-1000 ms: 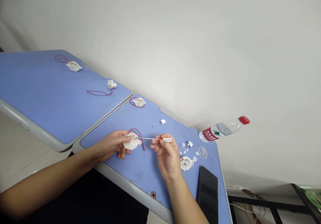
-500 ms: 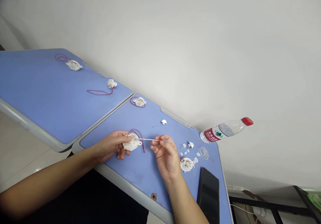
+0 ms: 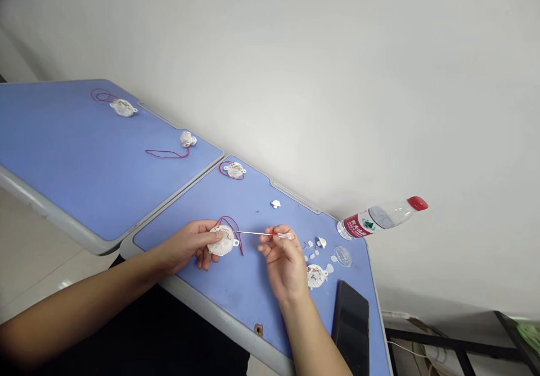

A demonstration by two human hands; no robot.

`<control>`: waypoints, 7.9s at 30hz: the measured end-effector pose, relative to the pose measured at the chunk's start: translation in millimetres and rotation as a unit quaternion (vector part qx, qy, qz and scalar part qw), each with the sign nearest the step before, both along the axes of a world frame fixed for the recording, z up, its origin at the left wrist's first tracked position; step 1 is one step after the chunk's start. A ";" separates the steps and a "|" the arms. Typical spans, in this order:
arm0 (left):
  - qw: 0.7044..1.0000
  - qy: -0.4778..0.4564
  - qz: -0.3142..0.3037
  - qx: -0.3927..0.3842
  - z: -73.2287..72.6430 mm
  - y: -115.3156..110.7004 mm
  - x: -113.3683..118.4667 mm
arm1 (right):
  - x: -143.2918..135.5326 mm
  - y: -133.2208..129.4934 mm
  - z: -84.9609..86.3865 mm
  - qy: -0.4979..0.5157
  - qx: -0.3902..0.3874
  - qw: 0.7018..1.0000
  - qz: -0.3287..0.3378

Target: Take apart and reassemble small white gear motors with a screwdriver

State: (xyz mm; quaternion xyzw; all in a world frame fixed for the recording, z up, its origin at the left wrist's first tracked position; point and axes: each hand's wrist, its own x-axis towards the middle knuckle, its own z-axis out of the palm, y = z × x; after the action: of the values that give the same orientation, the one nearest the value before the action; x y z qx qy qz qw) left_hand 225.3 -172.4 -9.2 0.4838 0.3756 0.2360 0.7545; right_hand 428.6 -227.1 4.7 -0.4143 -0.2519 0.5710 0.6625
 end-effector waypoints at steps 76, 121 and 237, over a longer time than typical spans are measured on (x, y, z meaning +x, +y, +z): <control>1.000 0.013 0.009 -0.002 0.0 -0.9 0.3 | -5.9 -11.6 10.3 -0.156 0.066 0.985 -0.025; 0.997 0.048 -0.038 0.046 6.1 9.1 7.7 | 7.0 -7.1 15.0 -0.201 0.055 0.973 -0.102; 0.994 0.045 0.054 0.083 0.3 1.8 11.5 | -11.5 -26.8 12.2 -0.495 0.241 0.830 -0.097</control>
State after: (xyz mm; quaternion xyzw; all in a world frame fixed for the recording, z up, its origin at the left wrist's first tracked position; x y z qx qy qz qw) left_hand 236.9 -170.6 -9.0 0.5338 0.4138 0.2847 0.6802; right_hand 417.1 -253.9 16.9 -0.4908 -0.6341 0.1441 0.5799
